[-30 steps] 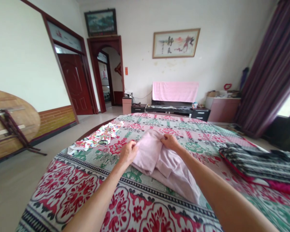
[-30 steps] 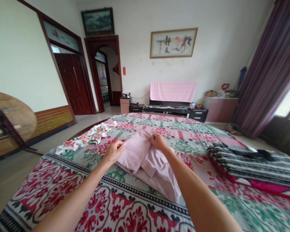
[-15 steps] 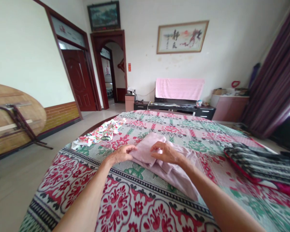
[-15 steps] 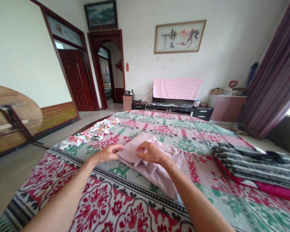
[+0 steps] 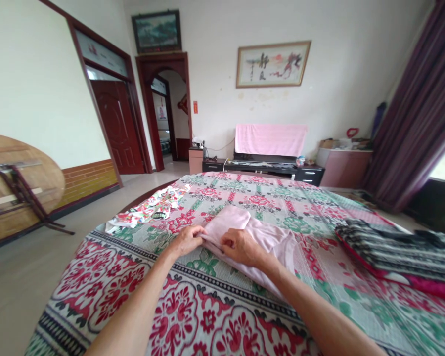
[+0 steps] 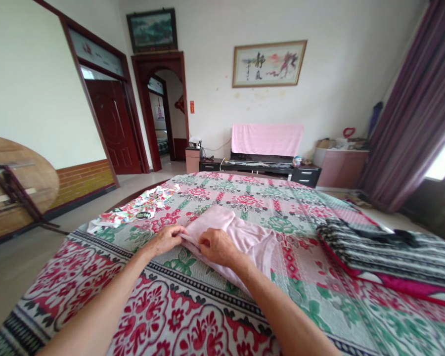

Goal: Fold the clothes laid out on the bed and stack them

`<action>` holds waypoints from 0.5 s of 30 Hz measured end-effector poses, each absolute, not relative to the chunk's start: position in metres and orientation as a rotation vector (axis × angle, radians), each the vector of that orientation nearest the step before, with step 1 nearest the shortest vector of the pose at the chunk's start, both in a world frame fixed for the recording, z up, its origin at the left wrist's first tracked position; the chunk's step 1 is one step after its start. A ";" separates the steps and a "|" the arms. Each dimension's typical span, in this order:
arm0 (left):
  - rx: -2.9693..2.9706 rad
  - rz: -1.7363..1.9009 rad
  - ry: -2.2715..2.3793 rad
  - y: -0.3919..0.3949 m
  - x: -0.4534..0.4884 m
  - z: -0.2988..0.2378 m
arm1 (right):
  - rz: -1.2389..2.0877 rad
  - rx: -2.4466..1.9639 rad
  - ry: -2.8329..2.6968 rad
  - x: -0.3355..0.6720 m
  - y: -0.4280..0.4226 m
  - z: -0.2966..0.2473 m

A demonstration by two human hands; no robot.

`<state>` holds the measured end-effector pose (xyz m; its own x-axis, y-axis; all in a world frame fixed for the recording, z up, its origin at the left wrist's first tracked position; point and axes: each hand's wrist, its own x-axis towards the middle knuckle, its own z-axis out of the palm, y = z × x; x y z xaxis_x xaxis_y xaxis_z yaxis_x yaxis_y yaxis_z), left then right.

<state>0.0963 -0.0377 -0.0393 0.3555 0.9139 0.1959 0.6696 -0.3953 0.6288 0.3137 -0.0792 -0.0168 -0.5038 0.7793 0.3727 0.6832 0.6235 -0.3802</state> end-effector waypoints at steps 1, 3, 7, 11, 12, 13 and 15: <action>2.142 0.763 1.400 -0.037 0.098 -0.041 | 0.256 -1.137 -2.322 0.313 -0.080 -0.016; 2.086 0.827 1.453 -0.035 0.102 -0.046 | 0.256 -1.124 -2.302 0.312 -0.082 -0.013; 2.115 0.980 1.585 -0.032 0.109 -0.053 | 0.239 -1.119 -2.287 0.311 -0.086 -0.009; 2.182 0.972 1.525 -0.031 0.107 -0.054 | 0.256 -1.130 -2.403 0.314 -0.085 -0.011; 2.187 0.952 1.480 -0.031 0.105 -0.053 | 0.260 -1.126 -2.443 0.315 -0.085 -0.011; 2.192 0.930 1.430 -0.031 0.102 -0.052 | 0.271 -1.121 -2.475 0.316 -0.085 -0.012; 2.186 0.884 1.351 -0.032 0.097 -0.048 | 0.330 -1.104 -2.505 0.318 -0.085 -0.011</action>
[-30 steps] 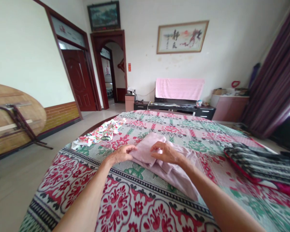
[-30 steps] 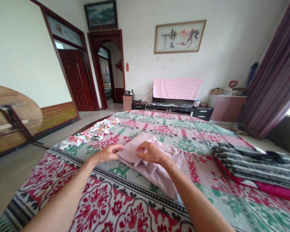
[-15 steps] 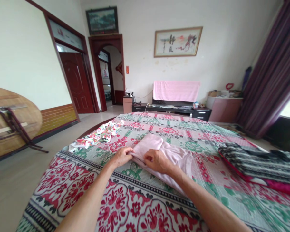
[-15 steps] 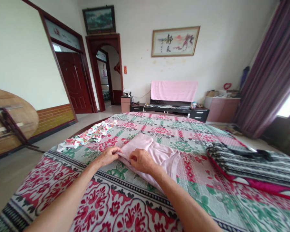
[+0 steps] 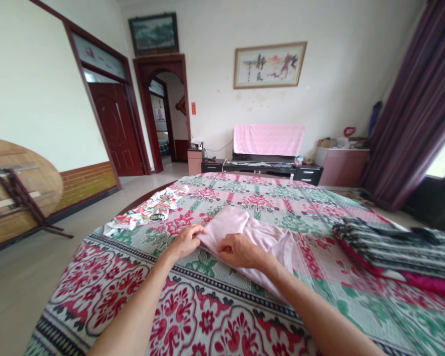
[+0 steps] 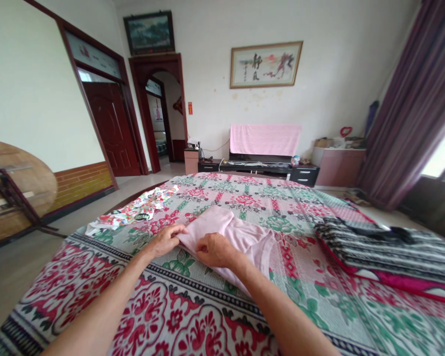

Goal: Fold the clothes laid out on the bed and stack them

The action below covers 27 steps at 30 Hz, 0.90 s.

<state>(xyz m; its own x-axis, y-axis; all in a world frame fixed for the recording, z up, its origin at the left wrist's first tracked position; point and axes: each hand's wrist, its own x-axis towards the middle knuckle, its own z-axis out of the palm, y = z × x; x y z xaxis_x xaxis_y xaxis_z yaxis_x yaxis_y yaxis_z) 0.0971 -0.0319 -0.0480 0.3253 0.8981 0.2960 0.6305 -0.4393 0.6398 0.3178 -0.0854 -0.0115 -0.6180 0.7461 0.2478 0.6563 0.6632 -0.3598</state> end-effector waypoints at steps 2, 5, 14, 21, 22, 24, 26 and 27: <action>2.137 0.842 1.317 -0.034 0.093 -0.044 | 0.435 -1.080 -2.521 0.320 -0.085 -0.010; 2.037 0.829 1.358 -0.037 0.093 -0.039 | 0.527 -1.087 -2.490 0.329 -0.076 -0.006; 2.045 0.765 1.550 -0.038 0.105 -0.041 | 0.580 -1.959 -1.727 0.374 -0.007 -0.017; 1.968 0.755 1.535 -0.040 0.105 -0.037 | 0.670 -1.913 -1.609 0.365 -0.003 -0.036; 1.963 0.756 1.533 -0.040 0.106 -0.037 | 0.674 -1.896 -1.591 0.365 -0.004 -0.036; 1.949 0.761 1.535 -0.039 0.106 -0.038 | 0.671 -1.879 -1.596 0.365 -0.007 -0.034; 1.932 0.762 1.551 -0.037 0.106 -0.040 | 0.619 -1.898 -1.660 0.367 -0.009 -0.031; 1.933 0.764 1.559 -0.036 0.106 -0.041 | 0.558 -1.921 -1.709 0.367 -0.011 -0.030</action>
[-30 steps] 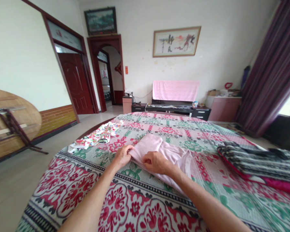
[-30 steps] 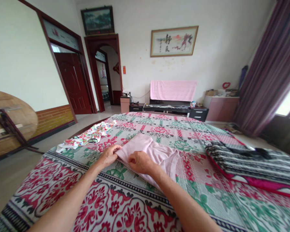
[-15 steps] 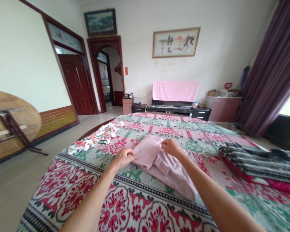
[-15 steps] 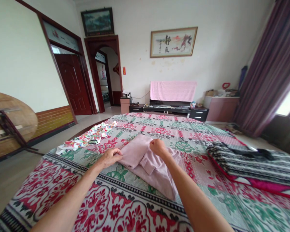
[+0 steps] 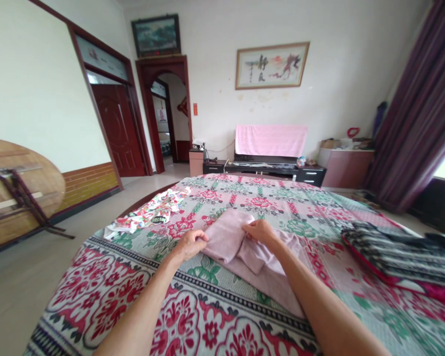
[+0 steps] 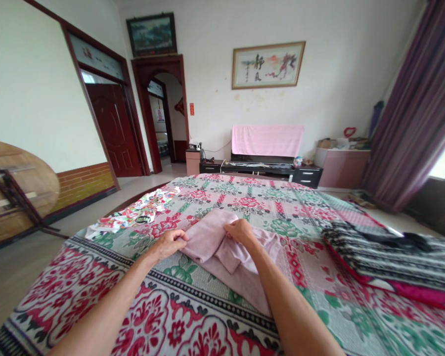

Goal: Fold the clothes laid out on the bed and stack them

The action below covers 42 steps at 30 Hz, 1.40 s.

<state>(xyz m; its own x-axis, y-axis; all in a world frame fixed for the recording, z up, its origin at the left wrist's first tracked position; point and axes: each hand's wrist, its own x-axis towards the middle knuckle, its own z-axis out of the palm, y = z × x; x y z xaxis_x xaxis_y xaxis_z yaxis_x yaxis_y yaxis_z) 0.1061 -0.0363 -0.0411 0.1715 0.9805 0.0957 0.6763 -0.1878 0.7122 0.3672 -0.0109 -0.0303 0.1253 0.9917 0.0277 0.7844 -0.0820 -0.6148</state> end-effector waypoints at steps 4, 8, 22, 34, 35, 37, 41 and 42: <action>1.976 0.809 1.554 -0.033 0.106 -0.042 | 0.289 -2.028 -1.834 0.369 -0.013 -0.026; 1.977 0.733 1.710 -0.032 0.109 -0.035 | 0.105 -2.050 -1.792 0.374 -0.004 -0.019; 2.443 0.936 1.655 -0.061 0.145 -0.018 | 0.076 -2.296 -1.777 0.456 -0.008 -0.028; 2.991 0.697 0.688 -0.109 0.224 -0.025 | 0.162 -2.153 -1.744 0.488 -0.036 -0.040; 3.011 0.673 0.662 -0.112 0.228 -0.024 | 0.170 -2.146 -1.743 0.488 -0.035 -0.039; 3.033 0.615 0.613 -0.117 0.235 -0.023 | 0.210 -2.105 -1.766 0.490 -0.036 -0.038; 3.046 0.478 0.658 -0.127 0.252 -0.027 | 0.305 -2.029 -1.823 0.496 -0.037 -0.035; 3.059 0.450 0.688 -0.129 0.256 -0.028 | 0.301 -2.022 -1.830 0.497 -0.037 -0.035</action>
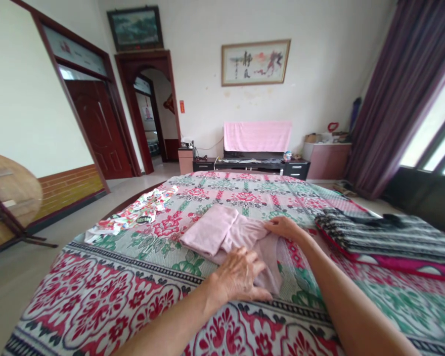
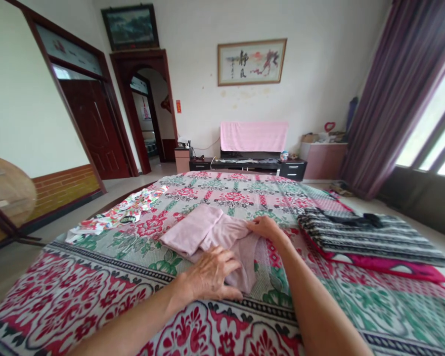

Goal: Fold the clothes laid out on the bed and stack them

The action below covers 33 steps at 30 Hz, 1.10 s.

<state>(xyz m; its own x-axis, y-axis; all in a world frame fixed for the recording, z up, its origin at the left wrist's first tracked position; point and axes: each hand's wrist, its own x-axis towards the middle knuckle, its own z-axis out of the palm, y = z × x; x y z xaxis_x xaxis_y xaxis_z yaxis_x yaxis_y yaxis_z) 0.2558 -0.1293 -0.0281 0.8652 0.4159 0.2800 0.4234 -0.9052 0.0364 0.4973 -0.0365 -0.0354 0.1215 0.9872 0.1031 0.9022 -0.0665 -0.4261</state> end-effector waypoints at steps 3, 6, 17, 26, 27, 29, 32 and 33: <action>-2.952 -0.386 -0.751 -0.132 0.265 -0.031 | 0.227 -2.017 -1.821 0.500 -0.034 -0.038; -2.967 -0.492 -0.883 -0.129 0.267 -0.029 | 0.240 -1.952 -1.691 0.501 -0.031 -0.038; -2.712 -1.167 -1.766 -0.081 0.179 0.026 | 0.911 -1.447 -1.181 0.433 0.011 0.007; -2.858 -0.588 -2.551 -0.050 0.107 0.014 | 1.067 -1.371 -1.168 0.353 0.051 0.012; -2.863 -0.528 -2.581 -0.048 0.106 0.010 | 1.076 -1.370 -1.183 0.347 0.052 0.009; -2.859 -0.424 -2.614 -0.045 0.104 0.004 | 1.105 -1.358 -1.220 0.340 0.052 0.005; -2.879 -0.310 -2.621 -0.041 0.100 -0.001 | 1.018 -1.374 -1.291 0.339 0.053 0.001; -2.878 -0.286 -2.623 -0.041 0.098 -0.001 | 0.940 -1.398 -1.307 0.342 0.054 0.000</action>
<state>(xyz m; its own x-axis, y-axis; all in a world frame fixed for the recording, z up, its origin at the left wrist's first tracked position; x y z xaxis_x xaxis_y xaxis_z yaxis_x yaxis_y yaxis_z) 0.0976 -0.0407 -0.0009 0.2134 0.9036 -0.3714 0.8025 0.0547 0.5941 0.3423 0.0536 -0.0002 0.1267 0.9890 0.0760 0.2426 0.0434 -0.9692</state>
